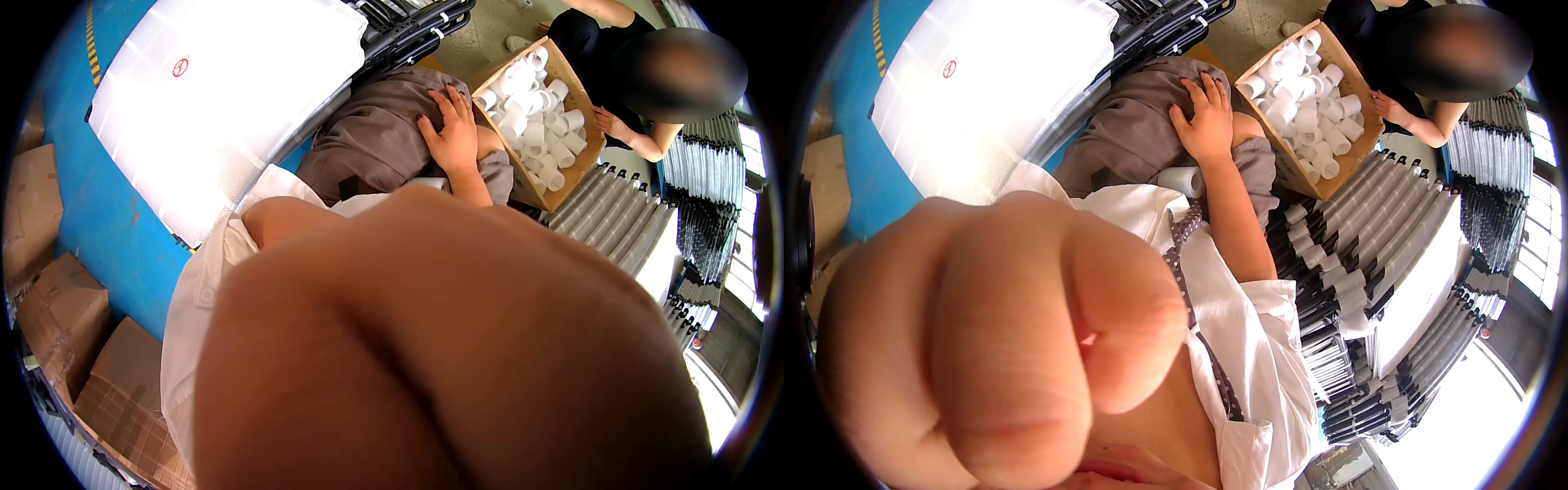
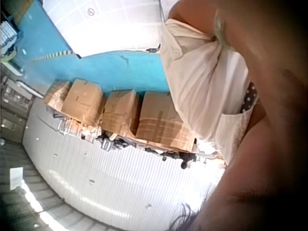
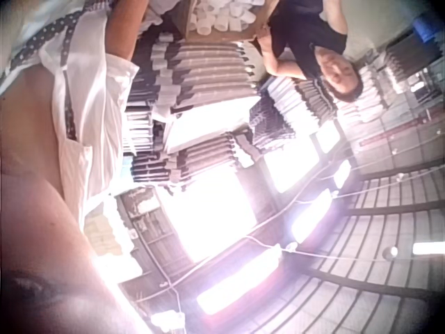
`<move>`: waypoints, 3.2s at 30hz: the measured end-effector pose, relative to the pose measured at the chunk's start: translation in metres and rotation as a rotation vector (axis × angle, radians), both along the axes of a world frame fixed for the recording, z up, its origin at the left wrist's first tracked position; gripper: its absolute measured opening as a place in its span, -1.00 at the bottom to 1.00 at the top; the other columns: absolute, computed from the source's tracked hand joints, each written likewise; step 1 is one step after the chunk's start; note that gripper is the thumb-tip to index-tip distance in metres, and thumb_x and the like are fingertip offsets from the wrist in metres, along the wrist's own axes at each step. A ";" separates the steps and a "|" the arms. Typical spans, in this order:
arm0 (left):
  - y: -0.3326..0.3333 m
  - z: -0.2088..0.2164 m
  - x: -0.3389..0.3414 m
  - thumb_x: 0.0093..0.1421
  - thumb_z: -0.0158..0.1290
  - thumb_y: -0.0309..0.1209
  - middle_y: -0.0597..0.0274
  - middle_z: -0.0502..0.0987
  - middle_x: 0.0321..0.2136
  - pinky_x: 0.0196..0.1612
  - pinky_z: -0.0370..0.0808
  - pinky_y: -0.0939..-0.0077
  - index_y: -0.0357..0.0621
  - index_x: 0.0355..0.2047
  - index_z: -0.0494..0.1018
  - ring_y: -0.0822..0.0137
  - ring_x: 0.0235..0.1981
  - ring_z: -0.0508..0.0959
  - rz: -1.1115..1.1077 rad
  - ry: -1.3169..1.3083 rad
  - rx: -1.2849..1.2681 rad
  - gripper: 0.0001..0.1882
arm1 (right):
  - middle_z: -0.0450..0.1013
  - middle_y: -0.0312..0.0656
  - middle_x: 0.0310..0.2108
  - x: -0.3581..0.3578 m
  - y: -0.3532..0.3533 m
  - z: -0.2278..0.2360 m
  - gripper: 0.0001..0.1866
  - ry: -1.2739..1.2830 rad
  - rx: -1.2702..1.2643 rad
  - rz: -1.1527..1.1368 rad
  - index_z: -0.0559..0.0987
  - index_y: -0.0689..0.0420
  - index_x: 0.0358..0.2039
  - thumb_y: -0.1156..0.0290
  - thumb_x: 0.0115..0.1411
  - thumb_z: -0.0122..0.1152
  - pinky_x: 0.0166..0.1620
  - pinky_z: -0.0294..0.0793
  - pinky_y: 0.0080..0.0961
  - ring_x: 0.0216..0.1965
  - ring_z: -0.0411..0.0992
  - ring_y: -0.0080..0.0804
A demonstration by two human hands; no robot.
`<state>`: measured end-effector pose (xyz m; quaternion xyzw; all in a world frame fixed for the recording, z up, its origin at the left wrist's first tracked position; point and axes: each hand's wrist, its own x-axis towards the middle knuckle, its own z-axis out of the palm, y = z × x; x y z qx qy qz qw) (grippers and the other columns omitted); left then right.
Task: The person places white plastic cylinders into a black gridded frame, then fits a large white plastic lid onto the frame and presses it down to secure it.
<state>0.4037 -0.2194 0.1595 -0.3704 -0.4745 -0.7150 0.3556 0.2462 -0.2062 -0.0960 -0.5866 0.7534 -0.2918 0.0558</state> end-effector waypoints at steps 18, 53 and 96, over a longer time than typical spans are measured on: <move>-0.002 -0.006 0.001 -0.06 0.13 -0.52 0.31 0.29 -0.64 -0.45 0.13 0.56 -0.16 -0.65 0.32 0.47 -0.61 0.21 0.001 0.030 -0.023 -0.82 | 0.24 0.03 0.10 0.003 0.001 0.007 -0.52 0.008 0.016 -0.010 0.46 0.04 -0.04 0.32 -0.05 0.24 0.16 0.15 -0.22 0.14 0.15 0.06; -0.080 -0.123 0.175 -0.01 0.07 -0.56 0.29 0.40 -0.22 -0.21 0.30 0.58 -0.10 -0.29 0.47 0.43 -0.19 0.38 1.537 -1.253 0.003 -0.77 | 0.43 -0.17 -0.28 0.118 -0.094 0.018 -0.68 -1.978 0.146 -0.191 0.40 0.17 -0.17 0.36 0.09 0.21 -0.43 0.50 -0.39 -0.33 0.43 -0.31; 0.105 -0.113 -0.184 0.04 0.08 -0.48 0.28 0.38 -0.10 0.06 0.24 0.28 -0.09 0.03 0.23 0.36 -0.02 0.33 -0.639 -0.673 0.938 -0.49 | 0.32 -0.32 0.04 -0.034 0.240 0.179 -0.13 -1.179 -1.254 -0.468 0.23 0.01 0.16 -0.22 -0.08 0.17 0.23 -0.15 0.05 0.17 0.11 -0.32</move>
